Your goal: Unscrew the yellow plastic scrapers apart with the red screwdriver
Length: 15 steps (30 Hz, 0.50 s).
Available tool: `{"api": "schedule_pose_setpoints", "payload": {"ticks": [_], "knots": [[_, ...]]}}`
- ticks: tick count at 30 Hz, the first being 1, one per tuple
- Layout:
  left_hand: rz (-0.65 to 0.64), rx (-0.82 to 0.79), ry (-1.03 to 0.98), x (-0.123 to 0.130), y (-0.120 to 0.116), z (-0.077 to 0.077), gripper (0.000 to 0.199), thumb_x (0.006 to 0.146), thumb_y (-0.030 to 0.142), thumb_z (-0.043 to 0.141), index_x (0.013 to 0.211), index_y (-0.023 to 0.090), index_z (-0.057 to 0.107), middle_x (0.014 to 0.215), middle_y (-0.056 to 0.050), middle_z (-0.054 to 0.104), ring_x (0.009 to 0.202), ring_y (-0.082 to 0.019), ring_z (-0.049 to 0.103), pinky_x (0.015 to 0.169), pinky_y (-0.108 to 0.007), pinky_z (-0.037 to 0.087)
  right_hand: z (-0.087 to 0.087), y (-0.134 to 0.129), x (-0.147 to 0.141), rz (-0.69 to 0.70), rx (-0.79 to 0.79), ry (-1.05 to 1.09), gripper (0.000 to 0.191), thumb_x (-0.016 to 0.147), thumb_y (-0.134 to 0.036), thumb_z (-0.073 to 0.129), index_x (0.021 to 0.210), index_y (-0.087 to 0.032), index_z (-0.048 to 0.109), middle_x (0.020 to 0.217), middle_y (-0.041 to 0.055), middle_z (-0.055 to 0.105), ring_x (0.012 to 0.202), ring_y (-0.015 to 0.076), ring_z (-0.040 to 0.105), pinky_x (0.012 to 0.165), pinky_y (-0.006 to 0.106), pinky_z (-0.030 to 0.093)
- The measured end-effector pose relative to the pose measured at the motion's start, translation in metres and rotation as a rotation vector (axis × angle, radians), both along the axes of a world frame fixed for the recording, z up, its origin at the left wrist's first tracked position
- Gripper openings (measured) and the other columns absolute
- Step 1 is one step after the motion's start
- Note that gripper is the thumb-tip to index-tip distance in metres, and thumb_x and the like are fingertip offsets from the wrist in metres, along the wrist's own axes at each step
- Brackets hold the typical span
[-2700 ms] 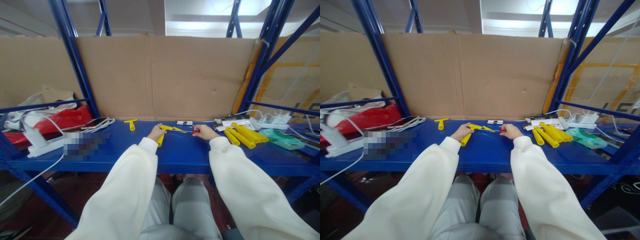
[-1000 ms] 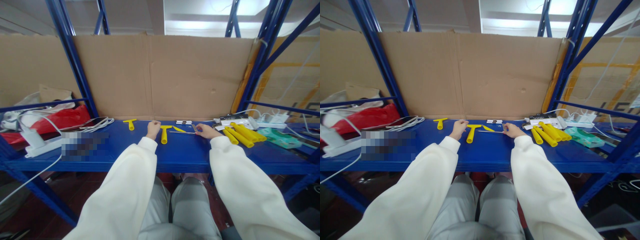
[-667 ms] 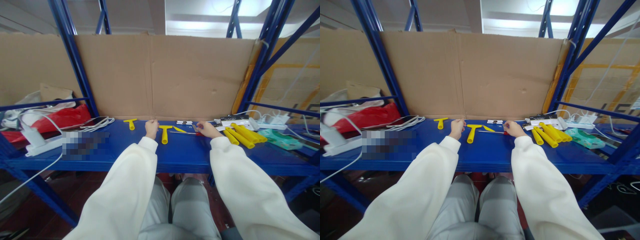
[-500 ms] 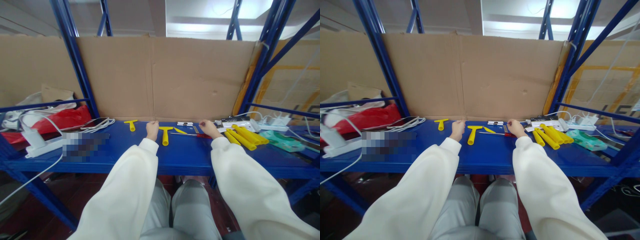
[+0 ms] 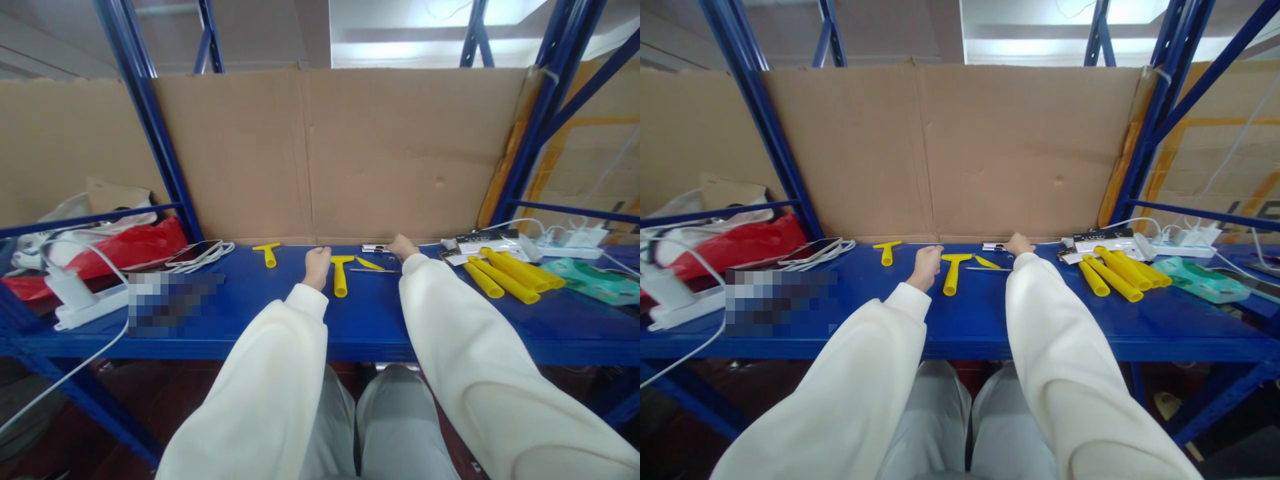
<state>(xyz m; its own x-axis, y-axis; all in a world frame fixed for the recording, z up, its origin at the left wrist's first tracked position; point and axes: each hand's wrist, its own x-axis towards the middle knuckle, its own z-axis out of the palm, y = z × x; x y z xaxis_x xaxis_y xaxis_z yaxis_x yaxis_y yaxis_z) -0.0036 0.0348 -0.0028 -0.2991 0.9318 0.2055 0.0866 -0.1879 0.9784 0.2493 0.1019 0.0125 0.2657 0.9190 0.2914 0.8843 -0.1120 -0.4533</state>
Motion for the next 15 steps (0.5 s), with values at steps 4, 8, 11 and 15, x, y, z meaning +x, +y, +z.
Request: {"api": "schedule_pose_setpoints", "payload": {"ticks": [4, 8, 11, 15], "knots": [[-0.031, -0.028, -0.034, 0.003, -0.004, 0.002, 0.020, 0.077, 0.029, 0.060, 0.064, 0.022, 0.047, 0.047, 0.008, 0.031, 0.043, -0.010, 0.035, 0.043, -0.022, 0.024, 0.003, 0.004, -0.009, -0.117, -0.114, -0.026, 0.054, 0.076, -0.046, 0.077, 0.119, -0.014, 0.072, 0.121, 0.0247, 0.071, 0.121, 0.0386, 0.065, 0.101, 0.058, 0.047], [-0.032, -0.037, -0.060, 0.005, -0.007, 0.004, 0.019, 0.077, 0.028, 0.061, 0.066, 0.022, 0.047, 0.048, 0.009, 0.030, 0.042, -0.009, 0.033, 0.042, -0.022, 0.023, 0.002, 0.010, -0.014, -0.129, -0.134, -0.061, 0.054, 0.077, -0.051, 0.076, 0.118, -0.015, 0.072, 0.117, 0.0240, 0.072, 0.119, 0.0387, 0.065, 0.100, 0.062, 0.045], [-0.034, -0.038, -0.075, 0.006, -0.009, 0.006, 0.021, 0.078, 0.027, 0.061, 0.065, 0.022, 0.045, 0.047, 0.009, 0.028, 0.042, -0.008, 0.031, 0.042, -0.021, 0.021, -0.001, 0.013, -0.015, -0.108, -0.121, -0.087, 0.051, 0.080, -0.045, 0.074, 0.120, -0.013, 0.070, 0.119, 0.0264, 0.071, 0.119, 0.0393, 0.065, 0.102, 0.066, 0.041], [-0.057, -0.040, -0.095, 0.008, -0.012, 0.007, 0.023, 0.078, 0.024, 0.060, 0.063, 0.022, 0.043, 0.047, 0.010, 0.027, 0.042, -0.008, 0.030, 0.042, -0.021, 0.019, -0.003, 0.012, -0.019, -0.121, -0.133, -0.096, 0.050, 0.085, -0.039, 0.069, 0.126, -0.011, 0.067, 0.124, 0.0281, 0.069, 0.123, 0.0394, 0.063, 0.106, 0.068, 0.036]]}}
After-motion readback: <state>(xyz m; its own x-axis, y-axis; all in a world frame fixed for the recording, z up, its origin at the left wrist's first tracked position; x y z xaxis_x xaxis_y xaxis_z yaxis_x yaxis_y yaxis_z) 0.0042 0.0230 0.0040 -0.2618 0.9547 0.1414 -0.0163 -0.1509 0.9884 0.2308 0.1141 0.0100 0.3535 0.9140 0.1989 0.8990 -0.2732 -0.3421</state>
